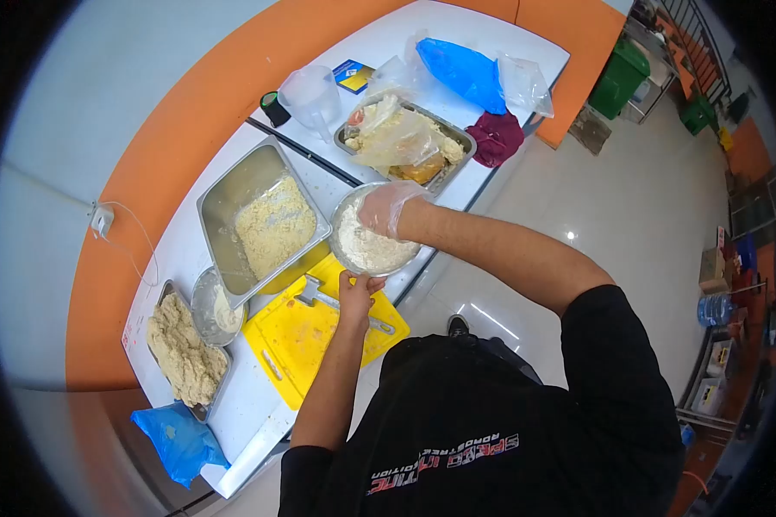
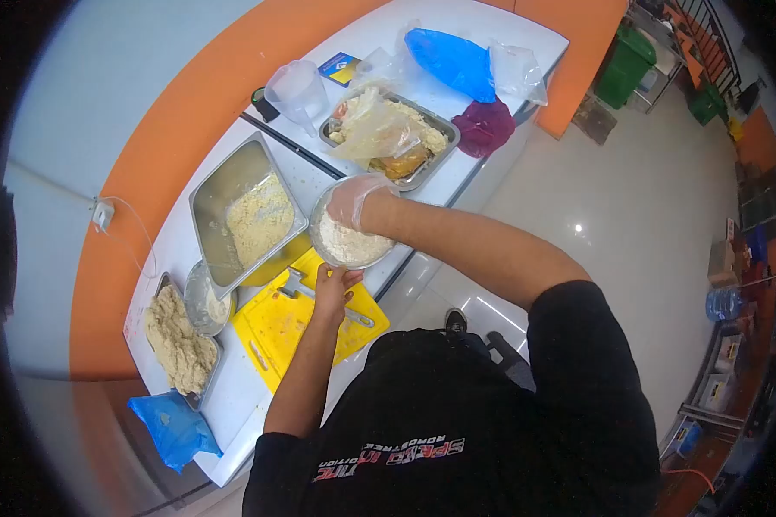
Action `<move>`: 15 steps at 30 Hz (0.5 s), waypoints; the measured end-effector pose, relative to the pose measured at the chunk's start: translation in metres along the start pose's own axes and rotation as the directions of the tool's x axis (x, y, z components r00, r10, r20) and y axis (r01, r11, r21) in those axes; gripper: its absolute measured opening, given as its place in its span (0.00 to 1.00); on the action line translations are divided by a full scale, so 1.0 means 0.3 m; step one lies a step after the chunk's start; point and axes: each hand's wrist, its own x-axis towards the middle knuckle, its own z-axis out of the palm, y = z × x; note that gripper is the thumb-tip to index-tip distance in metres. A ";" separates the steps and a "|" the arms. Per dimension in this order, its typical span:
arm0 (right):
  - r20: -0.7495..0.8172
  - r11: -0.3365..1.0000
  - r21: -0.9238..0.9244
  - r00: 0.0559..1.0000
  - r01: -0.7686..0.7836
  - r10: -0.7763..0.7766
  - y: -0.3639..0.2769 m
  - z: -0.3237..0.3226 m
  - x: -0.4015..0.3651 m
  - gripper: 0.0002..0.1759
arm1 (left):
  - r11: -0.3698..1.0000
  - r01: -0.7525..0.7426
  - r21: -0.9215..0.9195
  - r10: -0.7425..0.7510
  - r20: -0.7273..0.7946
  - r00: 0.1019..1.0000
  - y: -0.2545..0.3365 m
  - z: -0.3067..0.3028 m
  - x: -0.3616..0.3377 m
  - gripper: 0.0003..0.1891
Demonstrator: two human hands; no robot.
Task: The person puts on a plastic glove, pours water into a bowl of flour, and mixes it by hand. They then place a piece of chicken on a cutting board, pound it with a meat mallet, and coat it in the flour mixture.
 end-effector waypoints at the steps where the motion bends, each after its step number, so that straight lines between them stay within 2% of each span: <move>1: -0.002 1.000 -0.005 1.000 0.006 -0.006 0.000 -0.017 -0.002 0.13 | 1.000 0.014 0.005 -0.014 0.004 1.000 0.005 0.003 -0.005 0.12; 4: 0.001 0.999 -0.036 1.000 0.027 -0.027 -0.030 -0.108 -0.028 0.13 | 1.000 0.025 0.008 -0.025 0.010 1.000 0.011 -0.002 -0.001 0.14; 6: 0.067 0.995 -0.096 0.997 0.037 -0.030 -0.081 -0.177 -0.070 0.13 | 1.000 0.024 0.004 -0.024 0.011 1.000 0.005 -0.009 0.006 0.13; 9: 0.066 0.993 -0.069 0.994 0.095 -0.090 -0.127 -0.143 -0.057 0.14 | 1.000 0.009 0.018 -0.009 0.007 1.000 0.008 -0.009 0.014 0.13; 10: 0.079 0.978 -0.119 0.983 0.172 -0.163 -0.131 -0.122 -0.046 0.14 | 1.000 -0.003 0.020 0.003 0.006 1.000 0.008 -0.011 0.013 0.12; 13: 0.097 0.966 -0.131 0.972 0.224 -0.212 -0.123 -0.094 0.007 0.14 | 1.000 -0.023 0.019 0.023 0.011 1.000 0.005 -0.018 0.013 0.11; 15: 0.071 0.970 -0.133 0.978 0.203 -0.195 -0.101 -0.090 0.038 0.14 | 0.999 -0.029 0.017 0.029 0.017 0.999 -0.001 -0.027 0.020 0.11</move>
